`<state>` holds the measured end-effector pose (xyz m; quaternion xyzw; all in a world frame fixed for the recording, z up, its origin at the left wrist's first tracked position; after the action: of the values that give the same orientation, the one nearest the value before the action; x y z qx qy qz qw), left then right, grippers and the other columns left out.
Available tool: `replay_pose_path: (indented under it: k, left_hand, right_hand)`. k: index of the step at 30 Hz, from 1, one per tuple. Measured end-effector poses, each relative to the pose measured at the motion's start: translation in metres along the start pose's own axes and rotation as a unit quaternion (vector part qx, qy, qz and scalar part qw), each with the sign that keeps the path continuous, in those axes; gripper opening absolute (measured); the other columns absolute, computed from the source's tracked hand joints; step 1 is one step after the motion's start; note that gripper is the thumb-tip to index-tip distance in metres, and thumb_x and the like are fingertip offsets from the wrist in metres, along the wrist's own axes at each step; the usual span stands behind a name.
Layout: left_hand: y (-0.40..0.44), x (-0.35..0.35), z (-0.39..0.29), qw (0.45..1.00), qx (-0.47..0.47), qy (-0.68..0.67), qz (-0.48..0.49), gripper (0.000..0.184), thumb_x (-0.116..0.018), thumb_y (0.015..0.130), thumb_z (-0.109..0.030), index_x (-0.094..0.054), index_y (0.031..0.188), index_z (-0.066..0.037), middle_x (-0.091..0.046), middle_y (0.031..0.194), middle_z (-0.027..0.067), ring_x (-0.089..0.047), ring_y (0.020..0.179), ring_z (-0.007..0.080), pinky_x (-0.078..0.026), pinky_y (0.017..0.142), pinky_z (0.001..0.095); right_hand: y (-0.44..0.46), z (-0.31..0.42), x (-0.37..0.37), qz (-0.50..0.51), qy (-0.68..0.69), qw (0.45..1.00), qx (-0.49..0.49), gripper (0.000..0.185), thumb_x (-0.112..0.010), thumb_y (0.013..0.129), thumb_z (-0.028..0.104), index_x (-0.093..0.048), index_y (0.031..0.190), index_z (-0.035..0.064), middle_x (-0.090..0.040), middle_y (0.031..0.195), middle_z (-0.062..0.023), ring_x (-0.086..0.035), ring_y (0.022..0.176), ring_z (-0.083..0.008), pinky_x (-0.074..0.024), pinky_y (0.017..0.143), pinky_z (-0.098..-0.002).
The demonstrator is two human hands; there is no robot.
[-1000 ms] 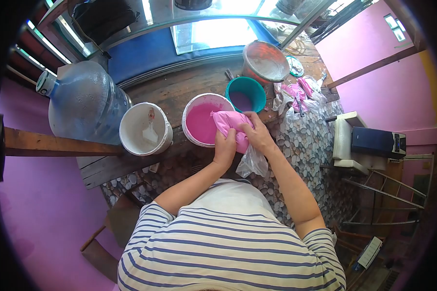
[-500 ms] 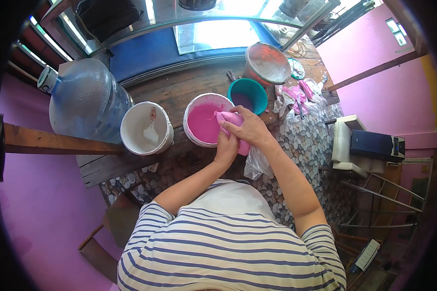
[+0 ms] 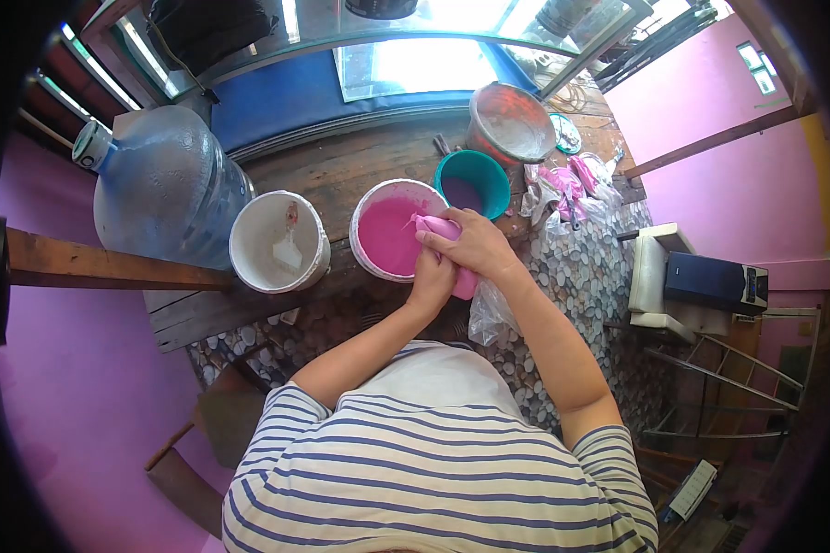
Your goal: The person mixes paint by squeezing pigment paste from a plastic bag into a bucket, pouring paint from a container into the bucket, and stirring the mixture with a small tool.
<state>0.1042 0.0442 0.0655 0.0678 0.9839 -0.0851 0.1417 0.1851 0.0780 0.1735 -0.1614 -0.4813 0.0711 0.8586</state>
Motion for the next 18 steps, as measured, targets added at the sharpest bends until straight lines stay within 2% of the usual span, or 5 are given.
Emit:
replay_pose_path:
  k: [4,10,11,12,18]
  left_hand:
    - [0.0,-0.003,-0.001,1.0,-0.008,-0.004,0.015,0.029,-0.053,0.099,-0.014,-0.052,0.121,0.004,-0.065,0.11,0.0214,-0.066,0.104,0.0319,-0.052,0.085,0.0421]
    - [0.001,-0.005,0.001,1.0,-0.003,-0.017,-0.015,0.029,-0.054,0.099,-0.015,-0.051,0.122,0.004,-0.065,0.111,0.0199,-0.066,0.104,0.0312,-0.052,0.086,0.0427]
    - [0.001,-0.005,0.002,1.0,-0.003,-0.017,-0.016,0.029,-0.054,0.099,-0.015,-0.051,0.122,0.004,-0.065,0.111,0.0199,-0.066,0.104,0.0312,-0.052,0.086,0.0427]
    - [-0.001,-0.005,-0.002,1.0,-0.009,-0.011,-0.023,0.03,-0.055,0.099,-0.015,-0.051,0.121,0.004,-0.065,0.111,0.0202,-0.066,0.105,0.0316,-0.052,0.086,0.0428]
    - [0.0,-0.003,-0.001,0.999,-0.004,0.005,-0.039,0.031,-0.055,0.099,-0.015,-0.05,0.122,0.004,-0.065,0.112,0.0228,-0.066,0.106,0.0352,-0.051,0.088,0.0441]
  right_hand:
    - [0.004,-0.006,-0.003,-0.01,-0.025,1.0,0.003,0.077,-0.073,0.079,0.06,-0.066,0.125,-0.0009,-0.065,0.125,-0.0229,-0.063,0.117,-0.0356,-0.048,0.101,-0.0406]
    - [0.007,-0.003,-0.006,0.003,-0.03,1.0,0.009,0.067,-0.072,0.083,0.054,-0.069,0.12,-0.0015,-0.068,0.116,-0.0239,-0.066,0.109,-0.0368,-0.0503,0.096,-0.0404]
    - [0.008,-0.005,-0.007,0.004,-0.027,0.999,0.017,0.065,-0.068,0.084,0.054,-0.07,0.118,-0.0006,-0.068,0.113,-0.0243,-0.066,0.107,-0.0377,-0.05,0.096,-0.0421]
    - [0.01,-0.007,-0.009,0.006,-0.025,0.999,0.025,0.063,-0.065,0.086,0.055,-0.071,0.117,0.0002,-0.068,0.11,-0.0248,-0.065,0.105,-0.0385,-0.0496,0.095,-0.0438]
    - [0.015,-0.013,-0.015,-0.006,-0.029,0.998,0.051,0.057,-0.066,0.087,0.049,-0.071,0.116,0.0009,-0.068,0.109,-0.0253,-0.065,0.105,-0.0383,-0.0498,0.094,-0.0429]
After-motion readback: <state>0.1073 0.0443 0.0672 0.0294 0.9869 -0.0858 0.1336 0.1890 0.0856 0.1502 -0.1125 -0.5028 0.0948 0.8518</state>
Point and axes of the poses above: each hand's wrist, its own y-axis towards the middle knuckle, its own x-axis out of the back of the hand, z = x × y, the point moved 2 cm from there along y, towards the middle knuckle
